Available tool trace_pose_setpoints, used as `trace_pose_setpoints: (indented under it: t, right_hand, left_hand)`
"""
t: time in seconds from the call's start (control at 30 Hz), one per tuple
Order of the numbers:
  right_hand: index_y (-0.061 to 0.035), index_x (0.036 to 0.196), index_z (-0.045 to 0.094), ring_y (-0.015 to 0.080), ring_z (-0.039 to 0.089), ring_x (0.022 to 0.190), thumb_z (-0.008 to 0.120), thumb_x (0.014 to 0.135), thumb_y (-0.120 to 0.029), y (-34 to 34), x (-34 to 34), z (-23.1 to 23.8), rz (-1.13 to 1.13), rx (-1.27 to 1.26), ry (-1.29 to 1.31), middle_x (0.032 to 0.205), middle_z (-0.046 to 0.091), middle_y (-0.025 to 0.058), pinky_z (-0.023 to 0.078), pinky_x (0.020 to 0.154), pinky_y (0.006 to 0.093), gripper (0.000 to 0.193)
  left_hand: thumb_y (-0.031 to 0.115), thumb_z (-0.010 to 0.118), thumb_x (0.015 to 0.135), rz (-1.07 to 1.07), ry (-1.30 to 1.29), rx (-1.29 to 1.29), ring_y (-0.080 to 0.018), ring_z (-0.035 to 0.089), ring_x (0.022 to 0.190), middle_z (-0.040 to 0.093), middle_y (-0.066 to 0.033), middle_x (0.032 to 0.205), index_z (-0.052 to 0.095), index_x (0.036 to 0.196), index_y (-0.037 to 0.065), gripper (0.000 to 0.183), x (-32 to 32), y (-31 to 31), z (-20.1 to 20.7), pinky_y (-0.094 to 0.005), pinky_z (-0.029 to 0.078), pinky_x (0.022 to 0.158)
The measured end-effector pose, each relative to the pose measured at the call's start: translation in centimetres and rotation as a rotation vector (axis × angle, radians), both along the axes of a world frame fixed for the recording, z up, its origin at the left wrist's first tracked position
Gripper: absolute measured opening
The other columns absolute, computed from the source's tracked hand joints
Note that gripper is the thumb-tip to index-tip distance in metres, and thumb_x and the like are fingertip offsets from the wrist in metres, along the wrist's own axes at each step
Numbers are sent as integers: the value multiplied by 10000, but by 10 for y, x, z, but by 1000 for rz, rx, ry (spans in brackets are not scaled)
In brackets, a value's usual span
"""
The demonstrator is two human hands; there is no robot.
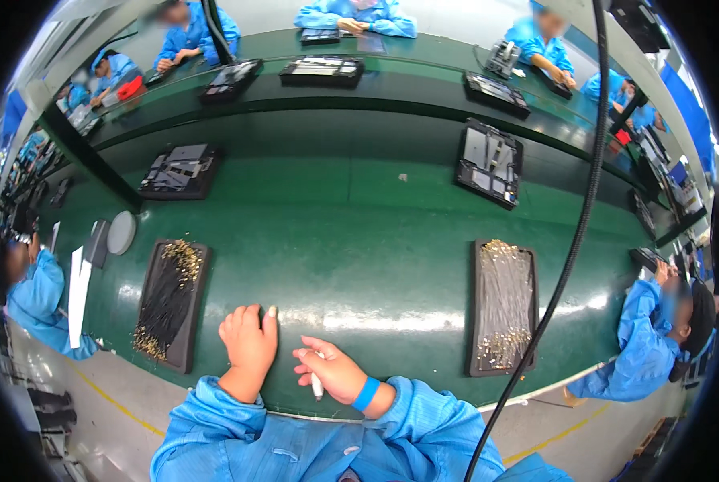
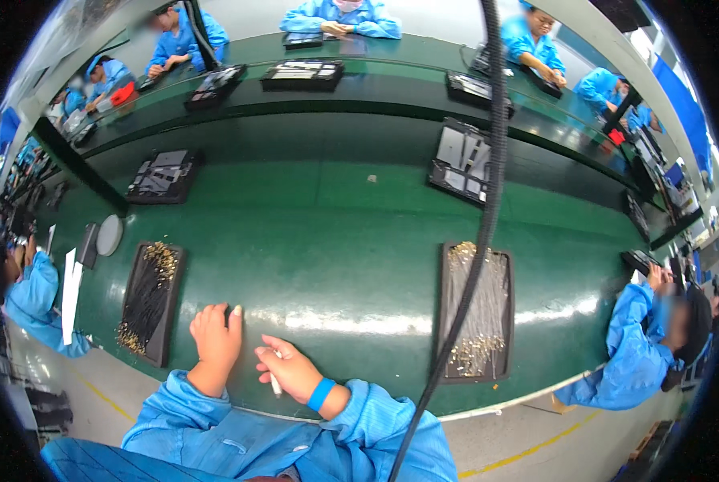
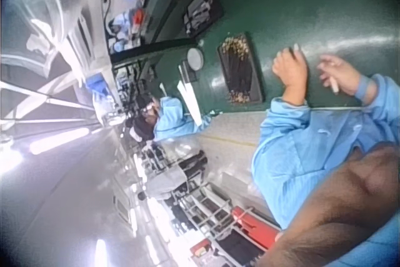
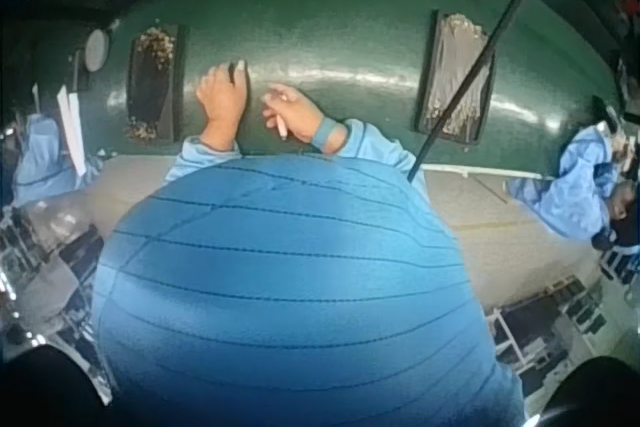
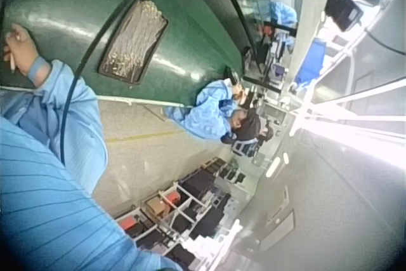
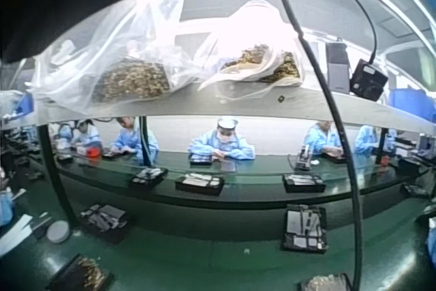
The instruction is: Assembling internal components and cables into a tablet housing on a factory production line.
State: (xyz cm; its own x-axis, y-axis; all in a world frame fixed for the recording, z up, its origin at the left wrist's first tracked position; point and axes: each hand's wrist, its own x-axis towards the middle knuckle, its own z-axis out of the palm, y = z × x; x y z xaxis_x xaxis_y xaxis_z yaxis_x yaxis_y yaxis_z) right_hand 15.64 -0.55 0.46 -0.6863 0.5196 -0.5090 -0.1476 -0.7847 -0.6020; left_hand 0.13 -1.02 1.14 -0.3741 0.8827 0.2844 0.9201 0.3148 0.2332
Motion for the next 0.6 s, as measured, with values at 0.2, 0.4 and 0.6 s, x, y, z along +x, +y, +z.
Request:
trace_pose_setpoints:
  t: [0.2,0.4,0.6]
  right_hand:
    - [9,1277,222,186,512,868,504,840,-217,1,0,-1,-20,-12,9,1149,443,144,482,692,297,567]
    - [10,1274,227,198,517,867,507,836,-208,-1,-1,-3,-35,-22,-8,1140,440,144,483,686,302,564]
    - [27,1264,249,184,509,865,503,837,-211,0,-2,1,-49,-19,-32,1119,451,149,479,669,278,551]
  left_hand:
    - [270,560,737,-31,71,94,-265,499,779,550,-80,807,570,834,53,238,-3,2,-9,-389,344,721]
    - [276,565,729,-13,61,87,-255,498,782,553,-69,808,578,832,65,235,-3,0,-9,-388,343,722]
    - [267,572,740,-7,27,59,-274,502,796,562,-89,837,573,854,46,248,-3,0,-5,-391,347,732]
